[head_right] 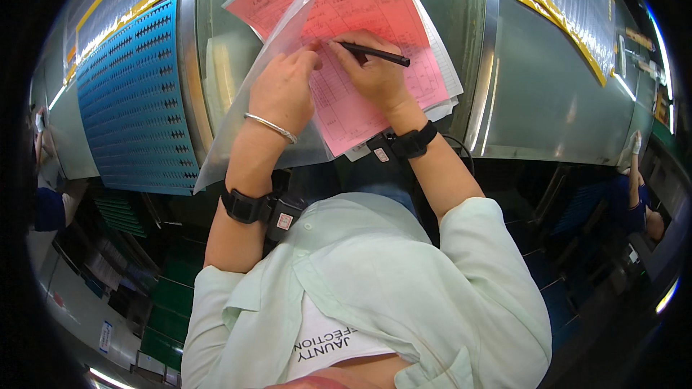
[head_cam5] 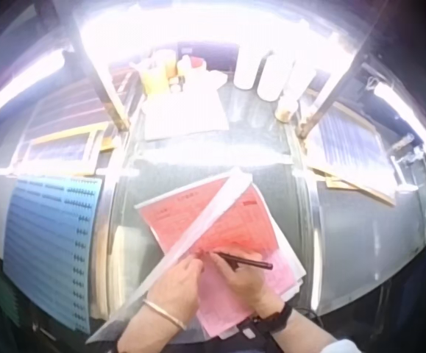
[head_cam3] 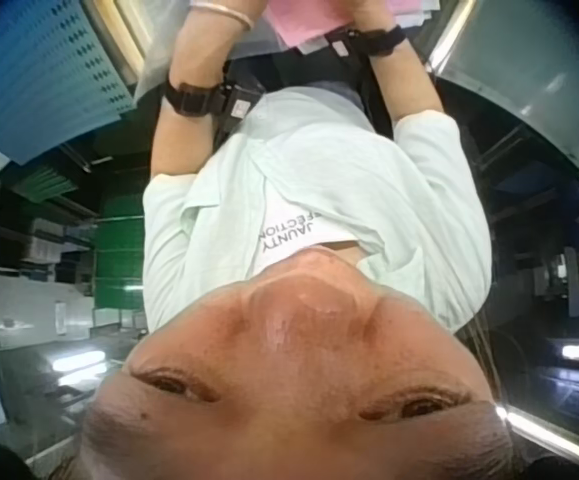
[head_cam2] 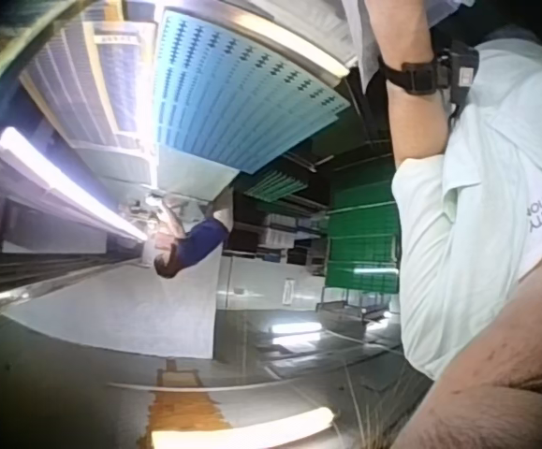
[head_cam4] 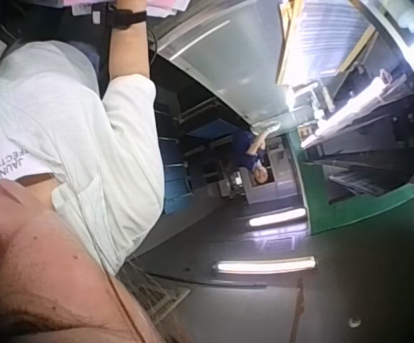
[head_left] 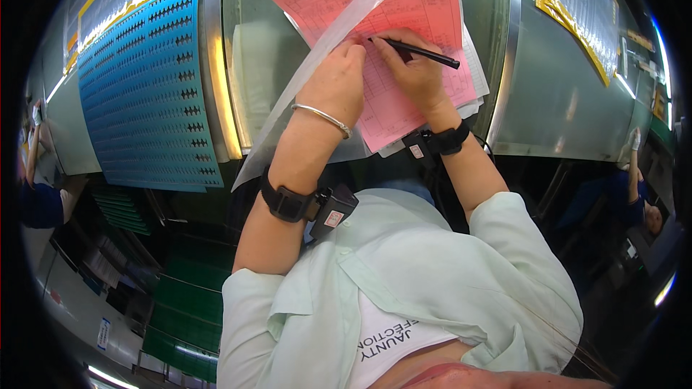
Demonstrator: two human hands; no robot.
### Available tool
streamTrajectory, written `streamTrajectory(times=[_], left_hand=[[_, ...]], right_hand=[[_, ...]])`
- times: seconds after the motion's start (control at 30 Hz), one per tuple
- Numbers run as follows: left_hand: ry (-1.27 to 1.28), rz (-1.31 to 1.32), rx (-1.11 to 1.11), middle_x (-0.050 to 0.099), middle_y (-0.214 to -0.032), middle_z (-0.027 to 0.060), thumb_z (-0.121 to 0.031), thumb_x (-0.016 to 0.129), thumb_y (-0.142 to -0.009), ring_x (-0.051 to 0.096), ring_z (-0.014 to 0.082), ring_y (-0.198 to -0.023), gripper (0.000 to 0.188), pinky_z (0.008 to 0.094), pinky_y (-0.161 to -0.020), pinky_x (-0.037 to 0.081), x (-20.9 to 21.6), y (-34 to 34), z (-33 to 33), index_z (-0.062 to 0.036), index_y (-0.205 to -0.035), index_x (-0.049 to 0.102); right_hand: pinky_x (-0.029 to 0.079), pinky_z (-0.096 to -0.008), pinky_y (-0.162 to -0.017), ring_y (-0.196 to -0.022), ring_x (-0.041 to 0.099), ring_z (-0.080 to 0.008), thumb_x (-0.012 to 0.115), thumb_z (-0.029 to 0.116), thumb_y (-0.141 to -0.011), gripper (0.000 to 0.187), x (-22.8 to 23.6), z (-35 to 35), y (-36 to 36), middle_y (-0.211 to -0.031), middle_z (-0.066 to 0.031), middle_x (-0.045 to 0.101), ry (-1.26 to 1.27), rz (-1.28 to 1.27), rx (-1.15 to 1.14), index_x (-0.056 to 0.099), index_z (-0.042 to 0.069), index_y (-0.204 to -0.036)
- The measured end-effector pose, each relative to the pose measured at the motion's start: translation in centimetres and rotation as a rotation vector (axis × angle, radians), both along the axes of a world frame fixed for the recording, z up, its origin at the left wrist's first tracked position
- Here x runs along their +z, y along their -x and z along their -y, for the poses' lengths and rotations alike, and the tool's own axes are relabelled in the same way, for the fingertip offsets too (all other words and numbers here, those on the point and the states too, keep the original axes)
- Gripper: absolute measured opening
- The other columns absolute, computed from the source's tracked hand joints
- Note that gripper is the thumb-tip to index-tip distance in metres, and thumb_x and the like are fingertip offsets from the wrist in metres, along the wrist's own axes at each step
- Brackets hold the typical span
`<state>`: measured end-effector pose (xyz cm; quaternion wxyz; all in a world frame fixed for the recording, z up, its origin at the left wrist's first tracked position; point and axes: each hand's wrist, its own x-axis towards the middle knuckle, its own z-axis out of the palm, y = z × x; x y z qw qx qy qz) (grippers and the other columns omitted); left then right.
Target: Inspecting flat material components on a light table and recording results on a paper log.
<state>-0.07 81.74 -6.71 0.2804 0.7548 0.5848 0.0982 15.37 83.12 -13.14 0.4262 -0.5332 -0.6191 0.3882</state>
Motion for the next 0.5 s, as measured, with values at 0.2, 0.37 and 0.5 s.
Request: streamTrajectory(times=[0.2,0.37,0.5], left_hand=[[-0.073,0.027,0.009,0.061,-0.105,0.0064,0.001,0.049,-0.073,0.055,0.0282,-0.084,0.019,0.0369,-0.076,0.046,-0.56,0.02,0.33,-0.0069,-0.088,0.057],[-0.105,0.009,-0.011,0.061,-0.106,0.0063,0.001,0.050,-0.072,0.055,0.0281,-0.084,0.019,0.0368,-0.075,0.046,-0.54,-0.12,0.40,-0.0070,-0.087,0.057],[-0.127,0.009,-0.016,0.061,-0.106,0.0054,0.000,0.051,-0.071,0.055,0.0272,-0.081,0.018,0.0358,-0.072,0.047,-0.70,-0.24,0.48,-0.0071,-0.087,0.057]], right_hand=[[0.046,-0.0231,-0.057,-0.061,0.056,-0.0106,0.069,0.011,-0.077,0.014,0.20,0.11,-0.22,-0.075,-0.0059,0.064,0.048,-0.015,-0.008,0.064,0.002,-0.087],[0.047,-0.0244,-0.059,-0.063,0.058,-0.0127,0.068,0.010,-0.077,0.014,0.22,0.03,-0.15,-0.076,-0.0075,0.064,0.033,0.012,-0.012,0.064,0.002,-0.088],[0.048,-0.0260,-0.060,-0.064,0.060,-0.0159,0.067,0.009,-0.078,0.013,0.03,0.04,-0.34,-0.077,-0.0089,0.064,-0.022,0.033,-0.017,0.064,0.002,-0.088]])
